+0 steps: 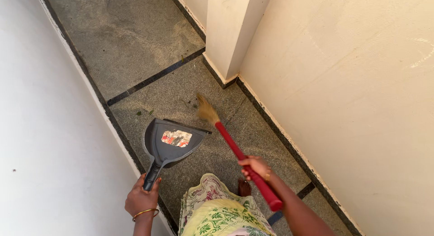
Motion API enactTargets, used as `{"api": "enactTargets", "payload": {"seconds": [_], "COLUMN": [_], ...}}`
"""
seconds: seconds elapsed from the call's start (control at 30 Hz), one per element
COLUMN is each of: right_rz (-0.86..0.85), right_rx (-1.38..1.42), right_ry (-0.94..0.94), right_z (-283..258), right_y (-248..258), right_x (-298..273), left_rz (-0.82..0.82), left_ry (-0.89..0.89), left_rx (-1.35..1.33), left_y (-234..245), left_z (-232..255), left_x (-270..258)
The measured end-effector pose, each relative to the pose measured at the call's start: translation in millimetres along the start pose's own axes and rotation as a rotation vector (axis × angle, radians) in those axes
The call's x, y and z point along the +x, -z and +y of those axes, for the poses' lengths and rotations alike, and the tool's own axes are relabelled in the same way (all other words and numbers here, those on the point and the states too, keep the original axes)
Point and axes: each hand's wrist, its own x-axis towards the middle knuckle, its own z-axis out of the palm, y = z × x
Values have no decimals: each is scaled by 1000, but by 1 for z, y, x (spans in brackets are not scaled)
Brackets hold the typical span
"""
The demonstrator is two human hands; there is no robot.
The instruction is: The person sweeps debris from a stone-tiled floor into a dustpan using a small broom and a long-handled brush.
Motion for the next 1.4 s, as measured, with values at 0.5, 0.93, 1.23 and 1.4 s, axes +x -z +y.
{"api": "enactTargets", "payload": {"seconds": [0.5,0.93,1.23,1.4], "right_rz": [47,276,-178,-264], "right_rx": [-160,-113,29,201], "right_ry": [-298,-407,-156,64], "right_z": [106,161,73,50], "right_y": [-13,87,-53,17], "right_x": [-31,-121,21,-44], "left_rz": [30,7,29,71], "left_ry": [-47,-26,-62,-92], "left_rx": [-59,-51,-43,-61], "left_y": [25,23,16,11], "left_z": [-20,-18,-21,-11], "left_x": [17,18,13,19]}}
